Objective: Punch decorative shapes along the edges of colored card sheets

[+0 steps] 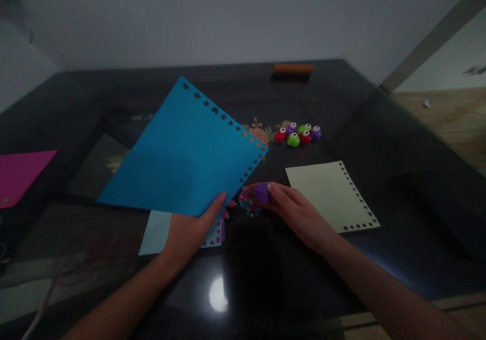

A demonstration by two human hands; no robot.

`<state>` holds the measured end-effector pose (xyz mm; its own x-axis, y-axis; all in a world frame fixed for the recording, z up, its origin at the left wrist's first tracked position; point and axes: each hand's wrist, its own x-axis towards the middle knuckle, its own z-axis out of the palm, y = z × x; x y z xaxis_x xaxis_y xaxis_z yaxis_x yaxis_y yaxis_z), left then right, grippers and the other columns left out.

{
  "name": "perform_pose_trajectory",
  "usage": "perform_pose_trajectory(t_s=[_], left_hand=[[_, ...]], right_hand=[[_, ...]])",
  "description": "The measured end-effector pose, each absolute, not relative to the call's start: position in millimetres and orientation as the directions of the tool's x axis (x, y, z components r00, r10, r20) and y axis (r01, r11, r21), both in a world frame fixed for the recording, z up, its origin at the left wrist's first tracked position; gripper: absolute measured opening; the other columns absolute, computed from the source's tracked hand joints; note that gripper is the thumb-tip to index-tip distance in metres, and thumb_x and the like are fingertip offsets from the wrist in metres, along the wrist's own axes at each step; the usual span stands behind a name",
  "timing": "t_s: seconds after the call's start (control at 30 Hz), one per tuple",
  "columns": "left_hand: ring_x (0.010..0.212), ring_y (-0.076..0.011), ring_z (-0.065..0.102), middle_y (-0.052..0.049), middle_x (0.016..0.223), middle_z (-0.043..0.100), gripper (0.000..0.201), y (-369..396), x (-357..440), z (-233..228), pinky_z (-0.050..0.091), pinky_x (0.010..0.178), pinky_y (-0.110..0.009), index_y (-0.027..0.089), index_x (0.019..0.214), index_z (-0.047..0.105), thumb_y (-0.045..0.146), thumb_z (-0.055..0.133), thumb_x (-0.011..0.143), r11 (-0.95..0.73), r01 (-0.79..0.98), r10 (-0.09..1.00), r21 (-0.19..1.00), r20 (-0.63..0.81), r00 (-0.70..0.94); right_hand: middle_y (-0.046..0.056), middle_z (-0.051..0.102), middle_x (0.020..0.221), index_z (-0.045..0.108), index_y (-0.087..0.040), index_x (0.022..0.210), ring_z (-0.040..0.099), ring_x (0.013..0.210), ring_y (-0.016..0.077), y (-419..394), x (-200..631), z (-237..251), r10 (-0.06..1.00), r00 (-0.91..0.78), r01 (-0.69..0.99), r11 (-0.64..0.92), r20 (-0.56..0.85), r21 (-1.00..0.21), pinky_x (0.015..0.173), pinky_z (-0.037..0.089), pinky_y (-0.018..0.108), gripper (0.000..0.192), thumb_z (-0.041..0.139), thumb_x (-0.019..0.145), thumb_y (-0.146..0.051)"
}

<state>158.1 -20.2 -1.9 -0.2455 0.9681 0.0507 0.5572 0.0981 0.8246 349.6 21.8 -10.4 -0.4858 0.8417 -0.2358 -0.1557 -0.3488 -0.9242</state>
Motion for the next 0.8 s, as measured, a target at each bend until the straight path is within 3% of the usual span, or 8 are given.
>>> perform_pose_trajectory(t_s=[0.17,0.43,0.8], left_hand=[[0.069,-0.0201,0.069,0.004,0.062,0.072,0.026,-20,159,2,0.051,0.085,-0.035,0.026,0.059,0.067,0.038,0.054,0.078,0.078,0.573,0.972,0.816,0.066,-0.226],[0.067,-0.02,0.069,0.002,0.061,0.072,0.026,-20,158,0,0.053,0.08,-0.034,0.025,0.06,0.068,0.039,0.055,0.078,0.097,0.569,0.97,0.817,0.051,-0.238],[0.065,-0.0199,0.068,0.002,0.06,0.072,0.026,-20,158,2,0.054,0.076,-0.031,0.024,0.063,0.069,0.039,0.055,0.078,0.108,0.539,0.974,0.836,0.018,-0.224]], right_hand=[[0.006,0.069,0.1,0.067,-0.02,0.103,0.063,0.093,0.0197,23,352,-8,0.848,-0.485,-0.043,-0.268,-0.214,-0.962,0.093,0.045,0.039,0.039,0.047,0.088,-0.05],[0.004,0.069,0.09,0.067,-0.022,0.102,0.061,0.09,0.0209,24,356,0,0.836,-0.541,0.243,0.046,-0.096,-0.969,0.081,0.044,0.033,0.037,0.041,0.092,-0.046],[0.003,0.066,0.09,0.058,-0.021,0.099,0.059,0.082,0.0177,23,357,2,0.869,-0.49,0.333,0.12,-0.063,-0.935,0.068,0.043,0.028,0.03,0.044,0.091,-0.045]])
